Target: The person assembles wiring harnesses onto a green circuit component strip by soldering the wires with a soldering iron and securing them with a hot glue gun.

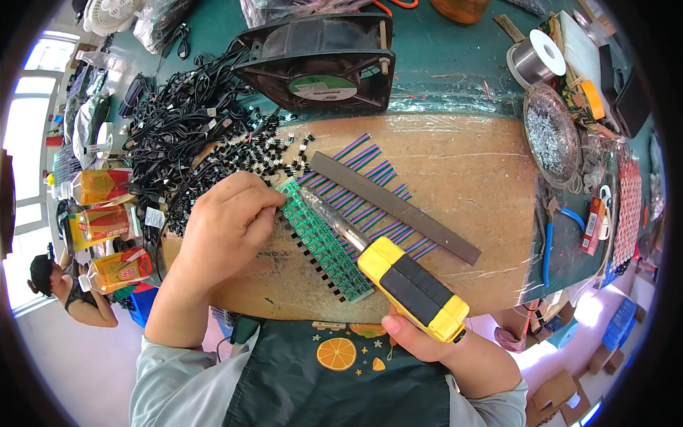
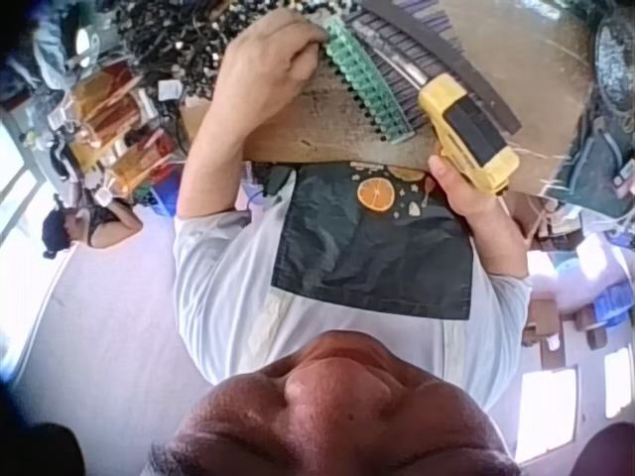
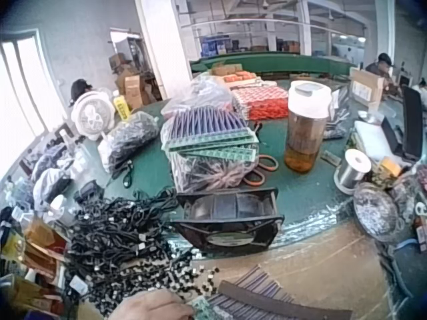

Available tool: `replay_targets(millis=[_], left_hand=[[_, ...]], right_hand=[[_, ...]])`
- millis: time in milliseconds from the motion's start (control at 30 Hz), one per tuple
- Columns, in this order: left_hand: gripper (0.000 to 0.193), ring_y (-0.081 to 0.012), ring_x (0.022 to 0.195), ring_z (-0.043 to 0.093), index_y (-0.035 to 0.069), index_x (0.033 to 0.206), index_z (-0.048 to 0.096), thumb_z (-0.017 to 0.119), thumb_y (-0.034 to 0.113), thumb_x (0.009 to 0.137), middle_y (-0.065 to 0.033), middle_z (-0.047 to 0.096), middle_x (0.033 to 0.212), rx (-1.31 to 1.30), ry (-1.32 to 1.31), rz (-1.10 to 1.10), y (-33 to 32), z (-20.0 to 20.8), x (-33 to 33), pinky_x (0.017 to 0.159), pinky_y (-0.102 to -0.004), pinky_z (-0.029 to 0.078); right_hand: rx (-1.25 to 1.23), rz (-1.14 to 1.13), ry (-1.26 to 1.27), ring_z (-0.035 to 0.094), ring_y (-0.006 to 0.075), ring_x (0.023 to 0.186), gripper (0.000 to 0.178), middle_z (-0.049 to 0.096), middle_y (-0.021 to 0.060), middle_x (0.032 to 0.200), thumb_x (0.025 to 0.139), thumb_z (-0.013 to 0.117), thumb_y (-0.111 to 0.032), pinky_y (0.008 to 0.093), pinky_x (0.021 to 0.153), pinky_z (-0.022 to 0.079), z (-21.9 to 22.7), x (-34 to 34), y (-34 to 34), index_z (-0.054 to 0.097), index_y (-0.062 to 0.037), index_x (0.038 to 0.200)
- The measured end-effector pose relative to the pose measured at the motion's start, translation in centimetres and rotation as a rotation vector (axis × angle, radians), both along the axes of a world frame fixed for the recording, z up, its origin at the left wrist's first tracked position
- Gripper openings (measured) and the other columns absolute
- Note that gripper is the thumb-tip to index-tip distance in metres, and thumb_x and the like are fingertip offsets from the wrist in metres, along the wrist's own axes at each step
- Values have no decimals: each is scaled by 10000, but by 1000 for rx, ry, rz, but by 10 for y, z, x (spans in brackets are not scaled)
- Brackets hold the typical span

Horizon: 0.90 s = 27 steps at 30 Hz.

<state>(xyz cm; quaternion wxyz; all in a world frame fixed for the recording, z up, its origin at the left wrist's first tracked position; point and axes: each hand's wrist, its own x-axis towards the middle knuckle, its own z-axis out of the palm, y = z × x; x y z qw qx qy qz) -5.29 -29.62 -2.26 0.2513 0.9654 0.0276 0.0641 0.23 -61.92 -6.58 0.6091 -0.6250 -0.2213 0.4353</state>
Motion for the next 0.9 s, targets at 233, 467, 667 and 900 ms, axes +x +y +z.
replay_targets(millis=[233, 467, 667, 900], left_hand=[[143, -291, 825, 670, 44, 925, 727, 678, 16, 794, -93, 666, 891, 6, 6, 12, -3, -1, 0, 734, -379, 552], [139, -288, 825, 672, 40, 908, 729, 679, 4, 783, -93, 669, 893, -22, 8, 20, -3, -1, 1, 736, -380, 553], [143, -291, 835, 672, 28, 925, 731, 675, -14, 800, -107, 666, 897, -107, 56, 40, -1, 2, 1, 740, -368, 547], [136, -296, 849, 671, 13, 934, 722, 664, -36, 821, -119, 663, 901, -167, 100, 10, 4, 5, 5, 750, -364, 543]], right_hand=[[-3, 30, -60, 537, 131, 659, 517, 573, 49, 779, 947, 686, -165, 284, 598, 447, 0, 3, 1, 452, 30, 1365], [2, 73, -174, 541, 130, 666, 484, 575, 49, 781, 948, 669, -144, 282, 599, 447, -2, 4, 0, 462, 24, 1353], [-28, -76, 160, 565, 165, 634, 69, 580, 25, 730, 904, 680, -74, 324, 573, 443, 14, 5, 12, 615, -55, 915], [10, -53, 110, 523, 138, 626, 555, 563, 57, 757, 928, 708, -188, 285, 575, 433, 4, 1, 5, 445, 25, 1368]])
